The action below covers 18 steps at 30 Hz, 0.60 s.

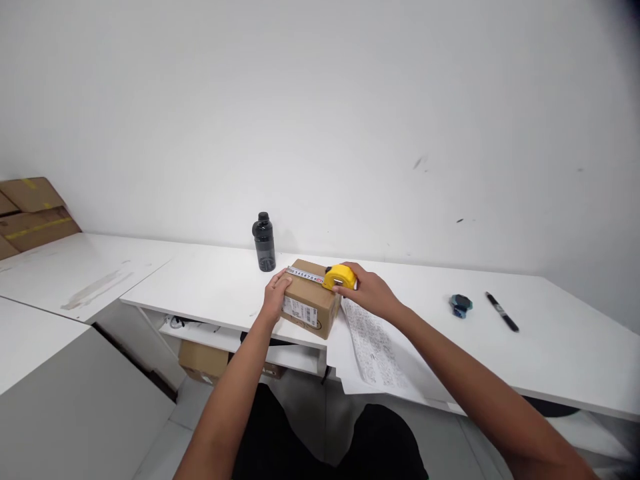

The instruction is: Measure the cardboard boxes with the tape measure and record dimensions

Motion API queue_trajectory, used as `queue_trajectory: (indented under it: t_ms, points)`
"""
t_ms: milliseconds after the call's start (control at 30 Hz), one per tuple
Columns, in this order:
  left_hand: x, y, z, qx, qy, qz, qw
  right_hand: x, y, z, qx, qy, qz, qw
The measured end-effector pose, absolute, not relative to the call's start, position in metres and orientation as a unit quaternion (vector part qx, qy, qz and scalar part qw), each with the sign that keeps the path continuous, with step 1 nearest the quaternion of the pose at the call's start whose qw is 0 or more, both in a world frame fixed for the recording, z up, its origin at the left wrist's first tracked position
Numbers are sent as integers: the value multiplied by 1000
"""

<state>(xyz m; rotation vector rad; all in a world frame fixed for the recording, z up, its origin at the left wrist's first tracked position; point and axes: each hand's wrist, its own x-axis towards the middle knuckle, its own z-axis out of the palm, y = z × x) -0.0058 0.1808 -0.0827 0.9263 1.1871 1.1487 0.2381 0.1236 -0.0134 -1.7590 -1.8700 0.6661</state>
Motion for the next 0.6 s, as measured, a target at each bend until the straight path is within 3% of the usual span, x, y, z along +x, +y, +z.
queue_trajectory:
  t_ms: [300,600]
  points:
    - [-4,178,-74,399,524,476,583,155,184,-6,-596,-733,249,216]
    - [-16,138,-65,385,565,452,573,169,184,-3,-706,-619,197,281]
